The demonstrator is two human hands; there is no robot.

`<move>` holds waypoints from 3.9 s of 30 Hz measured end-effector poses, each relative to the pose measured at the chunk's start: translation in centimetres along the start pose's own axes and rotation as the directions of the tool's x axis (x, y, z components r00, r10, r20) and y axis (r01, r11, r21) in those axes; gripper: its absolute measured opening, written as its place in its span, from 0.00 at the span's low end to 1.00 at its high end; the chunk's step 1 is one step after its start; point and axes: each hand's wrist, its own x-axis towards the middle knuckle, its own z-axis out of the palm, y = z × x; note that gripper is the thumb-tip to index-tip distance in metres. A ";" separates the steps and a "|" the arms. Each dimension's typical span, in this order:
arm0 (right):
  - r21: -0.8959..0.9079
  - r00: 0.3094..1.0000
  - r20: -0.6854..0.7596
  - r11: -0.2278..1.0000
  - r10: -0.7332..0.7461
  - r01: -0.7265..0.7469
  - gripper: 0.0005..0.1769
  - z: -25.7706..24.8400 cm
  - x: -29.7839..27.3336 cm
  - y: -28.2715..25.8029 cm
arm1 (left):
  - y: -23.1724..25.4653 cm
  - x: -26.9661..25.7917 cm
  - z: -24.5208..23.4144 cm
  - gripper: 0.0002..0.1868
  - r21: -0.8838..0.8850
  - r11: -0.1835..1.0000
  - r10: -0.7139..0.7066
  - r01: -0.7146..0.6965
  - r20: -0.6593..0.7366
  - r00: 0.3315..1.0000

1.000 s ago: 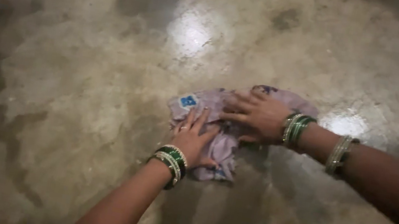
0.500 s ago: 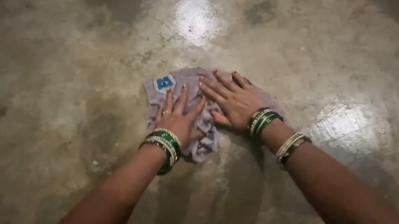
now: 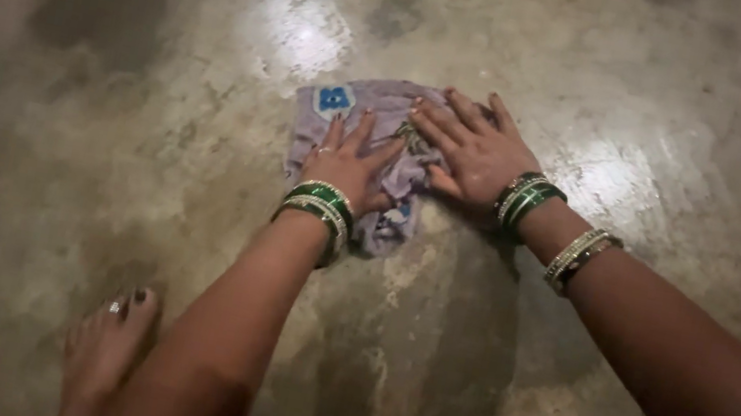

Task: The person is mopping a concrete floor using a wet cloth, then rinsing the cloth in a bucket of water.

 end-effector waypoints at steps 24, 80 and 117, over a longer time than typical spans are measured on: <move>0.050 0.900 -0.089 0.905 0.426 -0.423 0.45 -0.3 -1.7 -3.1 | -0.1 4.6 -0.1 0.47 -0.092 0.921 0.356 -0.378 -0.187 0.915; 0.135 0.706 -0.213 0.736 0.675 -0.663 0.48 1.6 10.5 1.6 | -1.8 18.8 -2.4 0.30 -0.141 0.862 0.295 -0.486 -0.640 0.709; 0.155 0.800 -0.126 0.808 0.586 -0.568 0.55 1.5 13.4 -0.4 | -5.6 17.7 -4.9 0.28 -0.150 0.852 0.308 -0.502 -0.631 0.712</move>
